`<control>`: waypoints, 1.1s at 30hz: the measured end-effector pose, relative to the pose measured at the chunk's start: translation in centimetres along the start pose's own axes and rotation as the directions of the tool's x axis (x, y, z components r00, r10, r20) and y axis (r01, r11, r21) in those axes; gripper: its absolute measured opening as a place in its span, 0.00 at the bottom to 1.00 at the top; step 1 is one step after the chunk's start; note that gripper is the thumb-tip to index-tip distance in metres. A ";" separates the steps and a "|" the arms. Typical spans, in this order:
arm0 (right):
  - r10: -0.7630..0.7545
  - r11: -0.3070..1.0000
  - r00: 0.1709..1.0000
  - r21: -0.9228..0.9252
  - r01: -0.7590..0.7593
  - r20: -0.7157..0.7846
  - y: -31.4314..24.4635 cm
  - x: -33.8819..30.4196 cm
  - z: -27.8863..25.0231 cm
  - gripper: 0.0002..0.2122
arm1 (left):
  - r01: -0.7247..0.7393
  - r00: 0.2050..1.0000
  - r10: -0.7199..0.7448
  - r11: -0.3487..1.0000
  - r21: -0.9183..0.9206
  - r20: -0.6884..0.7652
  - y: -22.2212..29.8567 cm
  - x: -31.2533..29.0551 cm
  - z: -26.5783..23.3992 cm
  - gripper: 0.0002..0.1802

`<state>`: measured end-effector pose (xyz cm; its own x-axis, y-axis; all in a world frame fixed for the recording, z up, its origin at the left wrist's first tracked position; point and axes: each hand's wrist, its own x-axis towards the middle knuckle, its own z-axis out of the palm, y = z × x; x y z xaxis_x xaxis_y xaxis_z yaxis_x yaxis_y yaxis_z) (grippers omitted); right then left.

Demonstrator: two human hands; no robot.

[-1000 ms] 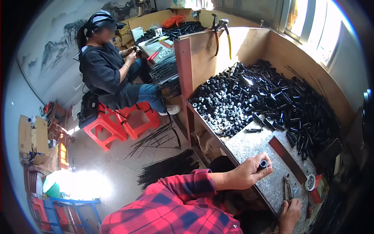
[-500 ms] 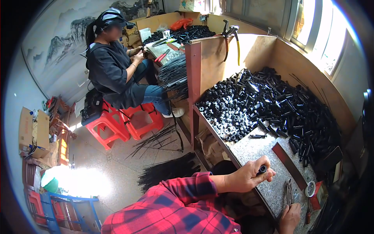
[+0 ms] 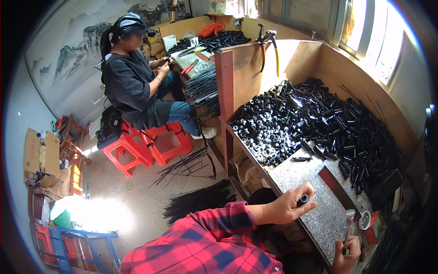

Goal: Bundling thin black cables and attaching components or connectors at a manual assembly station.

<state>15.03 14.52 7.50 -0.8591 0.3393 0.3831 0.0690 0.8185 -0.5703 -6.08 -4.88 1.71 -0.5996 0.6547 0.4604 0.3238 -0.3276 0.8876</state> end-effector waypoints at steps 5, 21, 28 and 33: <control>-0.228 0.884 0.969 -0.439 0.164 -0.097 -0.6 1.6 1.2 0.13 | 0.035 0.998 -0.037 0.998 0.054 0.044 0.4 -0.4 -0.4 0.33; -0.504 0.578 0.863 -0.751 0.318 -0.023 -2.2 3.4 1.8 0.06 | 0.072 0.996 -0.073 0.997 0.027 0.049 -0.5 -1.2 2.3 0.38; -0.464 0.639 0.886 -0.694 0.332 -0.003 -2.7 2.1 1.7 0.12 | 0.208 0.977 -0.211 0.976 -0.065 -0.042 -0.1 -1.7 2.4 0.29; -0.263 0.788 0.944 -0.520 0.329 0.200 -3.0 1.0 1.1 0.14 | 0.145 0.989 -0.146 0.988 -0.044 -0.027 -1.1 -2.0 1.6 0.35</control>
<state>13.37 11.87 8.77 -0.9304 0.0129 0.3663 0.0352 0.9979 0.0544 -4.05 -4.75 -0.21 -0.6604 0.6765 0.3259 0.2013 -0.2586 0.9448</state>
